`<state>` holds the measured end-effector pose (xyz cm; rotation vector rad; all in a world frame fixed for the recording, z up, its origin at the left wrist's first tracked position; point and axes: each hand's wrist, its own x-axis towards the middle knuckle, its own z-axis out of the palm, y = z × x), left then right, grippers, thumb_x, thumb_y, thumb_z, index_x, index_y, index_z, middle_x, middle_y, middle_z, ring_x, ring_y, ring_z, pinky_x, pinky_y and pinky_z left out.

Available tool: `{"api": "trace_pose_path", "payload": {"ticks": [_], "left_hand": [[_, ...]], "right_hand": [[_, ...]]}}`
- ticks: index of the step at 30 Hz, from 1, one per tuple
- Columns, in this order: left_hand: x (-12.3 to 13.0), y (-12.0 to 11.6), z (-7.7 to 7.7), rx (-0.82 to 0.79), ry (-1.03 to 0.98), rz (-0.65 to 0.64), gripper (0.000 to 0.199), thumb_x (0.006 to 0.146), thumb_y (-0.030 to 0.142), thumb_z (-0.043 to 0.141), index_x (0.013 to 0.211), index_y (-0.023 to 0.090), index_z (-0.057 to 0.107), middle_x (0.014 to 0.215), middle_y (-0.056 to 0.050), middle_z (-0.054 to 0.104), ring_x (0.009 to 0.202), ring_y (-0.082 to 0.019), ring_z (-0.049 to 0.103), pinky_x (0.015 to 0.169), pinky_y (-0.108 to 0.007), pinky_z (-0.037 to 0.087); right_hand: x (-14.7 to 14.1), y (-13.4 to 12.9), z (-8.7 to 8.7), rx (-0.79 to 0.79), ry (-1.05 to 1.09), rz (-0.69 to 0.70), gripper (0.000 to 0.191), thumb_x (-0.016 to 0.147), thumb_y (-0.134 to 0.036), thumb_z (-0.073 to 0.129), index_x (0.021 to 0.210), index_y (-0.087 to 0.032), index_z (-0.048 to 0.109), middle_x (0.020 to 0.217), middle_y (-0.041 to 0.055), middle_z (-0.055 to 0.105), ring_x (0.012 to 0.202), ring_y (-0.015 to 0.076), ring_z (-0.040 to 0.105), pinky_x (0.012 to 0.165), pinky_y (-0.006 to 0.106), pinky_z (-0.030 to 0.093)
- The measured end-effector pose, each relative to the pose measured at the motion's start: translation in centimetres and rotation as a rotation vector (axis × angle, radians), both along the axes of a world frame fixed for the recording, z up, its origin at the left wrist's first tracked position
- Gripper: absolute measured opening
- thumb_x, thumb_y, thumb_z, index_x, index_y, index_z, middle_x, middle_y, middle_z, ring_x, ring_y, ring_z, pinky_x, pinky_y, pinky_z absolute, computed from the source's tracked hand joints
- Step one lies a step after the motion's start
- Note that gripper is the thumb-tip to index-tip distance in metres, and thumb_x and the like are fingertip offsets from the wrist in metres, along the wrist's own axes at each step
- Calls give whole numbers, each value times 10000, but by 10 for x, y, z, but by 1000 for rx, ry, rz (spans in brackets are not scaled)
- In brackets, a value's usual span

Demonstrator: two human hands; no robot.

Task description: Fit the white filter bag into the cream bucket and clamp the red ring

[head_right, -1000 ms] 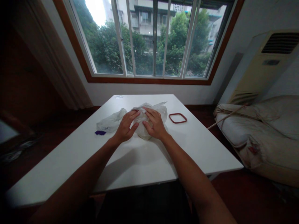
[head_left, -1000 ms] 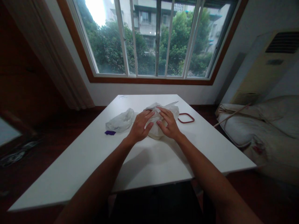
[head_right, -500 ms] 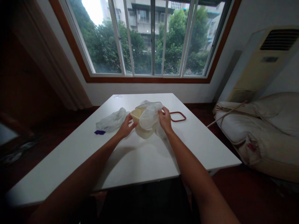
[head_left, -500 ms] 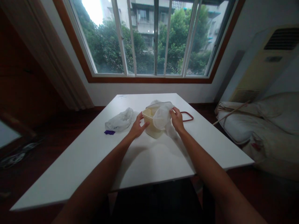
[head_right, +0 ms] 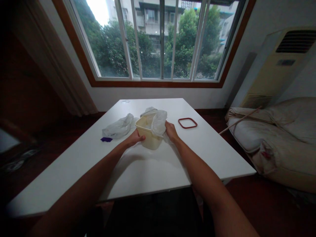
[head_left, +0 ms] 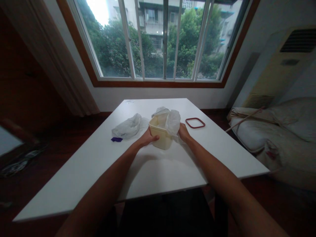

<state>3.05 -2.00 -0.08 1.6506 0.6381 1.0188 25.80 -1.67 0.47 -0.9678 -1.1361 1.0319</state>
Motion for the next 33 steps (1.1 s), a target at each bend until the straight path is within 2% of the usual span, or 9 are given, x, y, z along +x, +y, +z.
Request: {"api": "trace_pose_path", "payload": {"ticks": [3,7,12,16,19,23,29,31,33], "left_hand": [[-4,-7,9,-47,-19,-155,1003,554,613,849,1367,145,495,1287,-201,626,1177,-371,607,980,-507,502],[-13,-10,19,-35,12,-200,1019,512,591,873,1375,182,519,1230,-172,672,1137,-379,633,963,-523,518],[-10,-11,24,116,81,-38,1083,532,540,875,1449,194,414,1321,-170,608,1172,-359,612,1003,-535,497],[-7,-9,27,353,131,222,1154,516,524,884,1469,178,334,1387,-180,521,1253,-347,545,1074,-529,438],[-16,-5,32,570,278,414,1218,480,545,891,1476,168,300,1433,-186,455,1331,-373,458,1134,-551,360],[-30,1,36,772,512,572,1353,458,623,868,1530,145,195,1532,-220,331,1406,-437,336,1167,-588,275],[-35,5,30,857,668,639,1403,479,689,827,1552,149,103,1537,-243,321,1345,-474,397,1104,-618,314],[-33,4,29,914,668,614,1379,486,680,829,1549,166,116,1528,-235,338,1345,-467,399,1107,-609,312],[-28,2,28,983,646,563,1319,519,644,827,1545,178,141,1520,-225,348,1365,-453,381,1122,-595,304]], "right_hand": [[-3,0,-2,-6,-33,70,470,736,-596,657,689,-129,680,637,53,659,660,165,559,621,279,466],[-6,3,-10,31,-70,143,469,760,-608,633,711,-145,696,672,59,683,693,189,596,643,307,500],[0,2,-6,83,-192,118,381,763,-551,650,804,-181,730,754,64,727,861,251,654,745,362,546],[14,8,1,211,-295,56,363,785,-469,627,971,-179,740,1015,70,749,999,239,653,904,393,529],[28,20,0,247,-336,-71,399,778,-416,617,1080,-176,717,1199,85,704,1087,225,637,999,419,482],[47,36,-10,166,-388,-286,407,770,-367,615,1091,-137,710,1218,132,695,1123,233,635,1035,433,451],[67,40,-14,-65,-637,-378,227,768,-322,607,846,-154,739,967,125,750,1005,273,676,990,455,462],[67,34,-5,32,-626,-458,210,783,-309,591,841,-159,726,1003,135,736,1020,269,663,984,454,465],[61,23,10,256,-573,-504,230,829,-331,563,881,-162,709,1142,148,694,1084,256,634,974,440,479]]}}
